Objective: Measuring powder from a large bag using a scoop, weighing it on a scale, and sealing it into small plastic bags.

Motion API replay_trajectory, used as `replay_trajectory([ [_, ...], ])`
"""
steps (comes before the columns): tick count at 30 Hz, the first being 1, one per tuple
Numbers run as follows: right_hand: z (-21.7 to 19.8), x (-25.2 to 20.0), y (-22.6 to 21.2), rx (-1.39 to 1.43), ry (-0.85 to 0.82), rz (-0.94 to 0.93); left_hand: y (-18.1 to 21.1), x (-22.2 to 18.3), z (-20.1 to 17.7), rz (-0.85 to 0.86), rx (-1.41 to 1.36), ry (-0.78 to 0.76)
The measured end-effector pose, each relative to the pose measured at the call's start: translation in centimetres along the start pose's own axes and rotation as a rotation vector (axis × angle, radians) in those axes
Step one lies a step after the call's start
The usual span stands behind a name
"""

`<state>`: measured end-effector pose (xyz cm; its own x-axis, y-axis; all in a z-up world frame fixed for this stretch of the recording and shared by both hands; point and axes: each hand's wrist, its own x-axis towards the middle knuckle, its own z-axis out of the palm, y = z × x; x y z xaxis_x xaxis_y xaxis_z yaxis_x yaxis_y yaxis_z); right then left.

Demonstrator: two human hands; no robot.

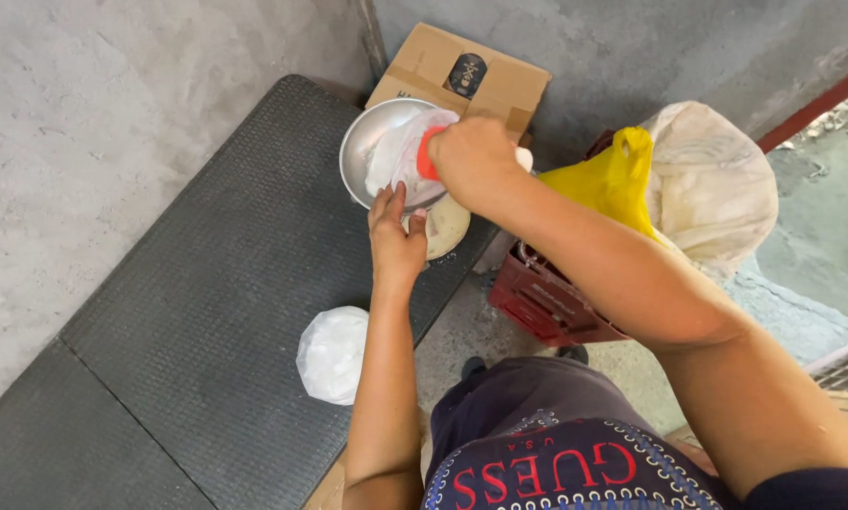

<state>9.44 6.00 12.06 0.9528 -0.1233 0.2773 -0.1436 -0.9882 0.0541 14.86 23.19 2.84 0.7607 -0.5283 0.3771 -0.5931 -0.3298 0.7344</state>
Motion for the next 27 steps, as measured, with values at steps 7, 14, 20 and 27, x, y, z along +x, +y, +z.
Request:
replay_trajectory([
  [7,-6.5,-5.9,2.9,0.09,0.103,0.15,0.7,-0.2,-1.1,0.017,-0.041,-0.041],
  [14,-6.9,-14.8,7.0,0.667,0.173,0.458,5.3,-0.4,-2.4,0.025,-0.202,0.118],
  [20,-8.7,-21.2,10.0,0.991,0.299,0.75,11.8,-0.7,-0.5,0.198,-0.203,0.194],
  [27,-8.1,-27.8,15.9,0.97,0.407,0.956,15.9,-2.3,8.8,0.302,-0.233,-0.051],
])
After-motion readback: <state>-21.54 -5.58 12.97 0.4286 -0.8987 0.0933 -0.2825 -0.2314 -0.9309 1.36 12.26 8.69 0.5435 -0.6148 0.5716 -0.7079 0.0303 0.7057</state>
